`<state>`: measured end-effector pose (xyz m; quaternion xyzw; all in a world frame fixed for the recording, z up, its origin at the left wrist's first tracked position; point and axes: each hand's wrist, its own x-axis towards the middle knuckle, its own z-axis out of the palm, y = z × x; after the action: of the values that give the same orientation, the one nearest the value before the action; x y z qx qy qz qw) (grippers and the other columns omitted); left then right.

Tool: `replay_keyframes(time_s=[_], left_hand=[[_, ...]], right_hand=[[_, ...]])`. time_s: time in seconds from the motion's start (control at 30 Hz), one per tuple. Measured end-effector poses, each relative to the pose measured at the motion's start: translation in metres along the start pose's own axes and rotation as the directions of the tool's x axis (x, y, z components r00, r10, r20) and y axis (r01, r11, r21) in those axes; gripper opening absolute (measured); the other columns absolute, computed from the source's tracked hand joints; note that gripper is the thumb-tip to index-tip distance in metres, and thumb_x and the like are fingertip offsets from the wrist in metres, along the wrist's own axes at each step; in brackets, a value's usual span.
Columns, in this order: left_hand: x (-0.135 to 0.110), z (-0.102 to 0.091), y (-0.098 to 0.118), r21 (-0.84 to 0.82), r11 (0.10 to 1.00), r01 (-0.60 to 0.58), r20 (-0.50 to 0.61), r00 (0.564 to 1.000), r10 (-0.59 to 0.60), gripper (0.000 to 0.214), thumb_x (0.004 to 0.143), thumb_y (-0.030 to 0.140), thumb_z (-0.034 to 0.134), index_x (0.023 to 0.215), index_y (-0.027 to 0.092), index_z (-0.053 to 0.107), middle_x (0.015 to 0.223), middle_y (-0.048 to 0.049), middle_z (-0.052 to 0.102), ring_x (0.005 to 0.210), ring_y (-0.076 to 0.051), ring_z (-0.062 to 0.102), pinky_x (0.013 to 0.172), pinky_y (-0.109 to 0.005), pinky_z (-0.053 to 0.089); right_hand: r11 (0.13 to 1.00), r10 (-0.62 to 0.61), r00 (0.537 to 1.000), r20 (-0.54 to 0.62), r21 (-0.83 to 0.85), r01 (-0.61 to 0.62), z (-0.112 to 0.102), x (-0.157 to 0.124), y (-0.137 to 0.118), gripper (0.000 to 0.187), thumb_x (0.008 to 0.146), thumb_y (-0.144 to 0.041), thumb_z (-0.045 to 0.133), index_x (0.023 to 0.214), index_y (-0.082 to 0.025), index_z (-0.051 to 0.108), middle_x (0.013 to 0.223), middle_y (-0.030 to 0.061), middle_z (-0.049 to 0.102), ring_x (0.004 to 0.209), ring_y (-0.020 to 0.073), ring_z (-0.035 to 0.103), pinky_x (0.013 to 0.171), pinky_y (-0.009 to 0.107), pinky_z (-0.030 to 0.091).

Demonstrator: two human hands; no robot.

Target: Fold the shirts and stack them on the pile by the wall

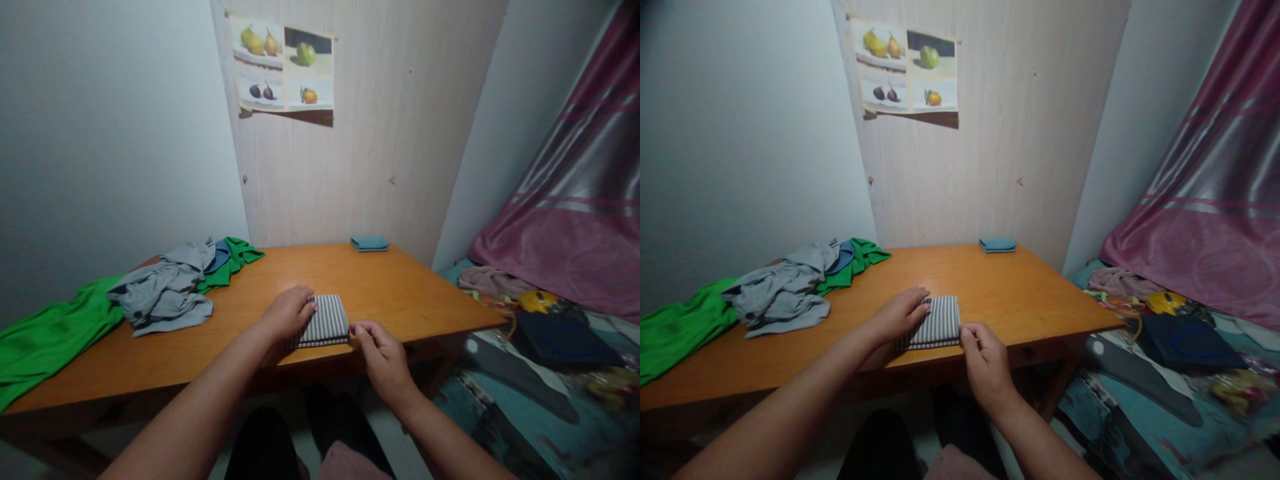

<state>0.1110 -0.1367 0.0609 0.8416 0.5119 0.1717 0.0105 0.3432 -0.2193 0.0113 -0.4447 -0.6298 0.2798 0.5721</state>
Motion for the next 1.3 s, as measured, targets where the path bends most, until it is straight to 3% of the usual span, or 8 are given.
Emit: replay_keyframes(time_s=[0.17, 0.3, 0.4, 0.53, 0.73, 0.83, 0.97, 1.3], left_hand=[[0.015, 0.011, -0.011, 0.033, 0.998, 0.045, 0.024, 0.999, -0.046, 0.048, 0.101, 0.045, 0.041, 0.132, 0.015, 0.061, 0.137, -0.0174, 0.064, 0.129, -0.031, 0.056, 0.108, -0.043, 0.041], [0.009, 0.017, -0.006, 0.054, 0.996, 0.064, 0.048, 0.997, -0.067, 0.046, 0.101, 0.047, 0.039, 0.125, 0.018, 0.066, 0.122, -0.0151, 0.070, 0.116, -0.029, 0.063, 0.101, -0.041, 0.045], [-0.001, 0.016, 0.003, 0.075, 0.994, 0.082, 0.049, 0.995, -0.086, 0.047, 0.100, 0.051, 0.040, 0.124, 0.020, 0.066, 0.119, -0.0151, 0.070, 0.112, -0.031, 0.063, 0.098, -0.042, 0.046], [-0.017, 0.013, 0.019, 0.094, 0.990, 0.104, 0.040, 0.993, -0.108, 0.051, 0.100, 0.056, 0.038, 0.123, 0.020, 0.067, 0.115, -0.0153, 0.069, 0.110, -0.033, 0.063, 0.093, -0.044, 0.047], [-0.032, 0.010, 0.041, -0.047, 0.996, 0.082, 0.023, 0.996, -0.081, 0.047, 0.099, 0.056, 0.042, 0.112, 0.020, 0.070, 0.104, -0.0118, 0.070, 0.098, -0.028, 0.065, 0.085, -0.037, 0.047], [-0.030, 0.010, 0.044, -0.247, 0.964, 0.099, 0.044, 0.995, -0.091, 0.043, 0.097, 0.055, 0.046, 0.099, 0.020, 0.071, 0.097, -0.0094, 0.070, 0.090, -0.025, 0.064, 0.078, -0.034, 0.045], [-0.022, 0.016, 0.040, -0.581, 0.780, 0.232, 0.112, 0.972, -0.205, 0.041, 0.091, 0.054, 0.051, 0.077, 0.019, 0.065, 0.077, -0.0033, 0.064, 0.073, -0.020, 0.058, 0.063, -0.029, 0.041], [0.011, 0.039, 0.031, -0.716, 0.650, 0.254, 0.113, 0.961, -0.252, 0.050, 0.092, 0.065, 0.038, 0.076, 0.020, 0.052, 0.067, -0.0003, 0.054, 0.060, -0.015, 0.051, 0.057, -0.028, 0.040]], right_hand=[[0.882, 0.364, 0.917, 0.163, 0.257, -0.395, -0.001, -0.031, 0.000, 0.046, 0.087, -0.062, 0.065, 0.088, -0.017, 0.071, 0.086, 0.0079, 0.072, 0.077, 0.0205, 0.066, 0.062, 0.029, 0.048], [0.762, 0.508, 0.827, 0.243, 0.322, -0.562, 0.005, -0.048, 0.007, 0.050, 0.079, -0.064, 0.073, 0.087, -0.015, 0.071, 0.080, 0.0063, 0.071, 0.070, 0.0165, 0.063, 0.058, 0.026, 0.046], [0.664, 0.563, 0.756, 0.334, 0.362, -0.654, 0.011, -0.058, 0.010, 0.047, 0.078, -0.060, 0.078, 0.092, -0.015, 0.071, 0.086, 0.0066, 0.073, 0.077, 0.0168, 0.067, 0.065, 0.026, 0.050], [0.456, 0.570, 0.680, 0.460, 0.511, -0.728, 0.022, -0.066, 0.006, 0.045, 0.080, -0.053, 0.081, 0.105, -0.017, 0.070, 0.105, 0.0088, 0.074, 0.103, 0.0222, 0.070, 0.092, 0.034, 0.054], [0.297, 0.528, 0.717, 0.455, 0.692, -0.658, 0.028, -0.062, -0.006, 0.037, 0.083, -0.043, 0.081, 0.105, -0.016, 0.070, 0.110, 0.0088, 0.074, 0.106, 0.0234, 0.069, 0.103, 0.042, 0.051], [0.321, 0.557, 0.728, 0.400, 0.705, -0.633, 0.024, -0.061, -0.008, 0.038, 0.083, -0.038, 0.080, 0.112, -0.017, 0.068, 0.118, 0.0096, 0.073, 0.105, 0.0229, 0.069, 0.099, 0.040, 0.053], [0.363, 0.580, 0.746, 0.327, 0.717, -0.596, 0.017, -0.063, -0.008, 0.040, 0.083, -0.034, 0.078, 0.119, -0.020, 0.064, 0.116, 0.0082, 0.073, 0.095, 0.0214, 0.071, 0.086, 0.036, 0.056], [0.332, 0.575, 0.778, 0.252, 0.798, -0.504, -0.016, -0.034, -0.006, 0.034, 0.083, -0.027, 0.078, 0.113, -0.019, 0.064, 0.110, 0.0094, 0.075, 0.089, 0.0239, 0.074, 0.074, 0.035, 0.059]])
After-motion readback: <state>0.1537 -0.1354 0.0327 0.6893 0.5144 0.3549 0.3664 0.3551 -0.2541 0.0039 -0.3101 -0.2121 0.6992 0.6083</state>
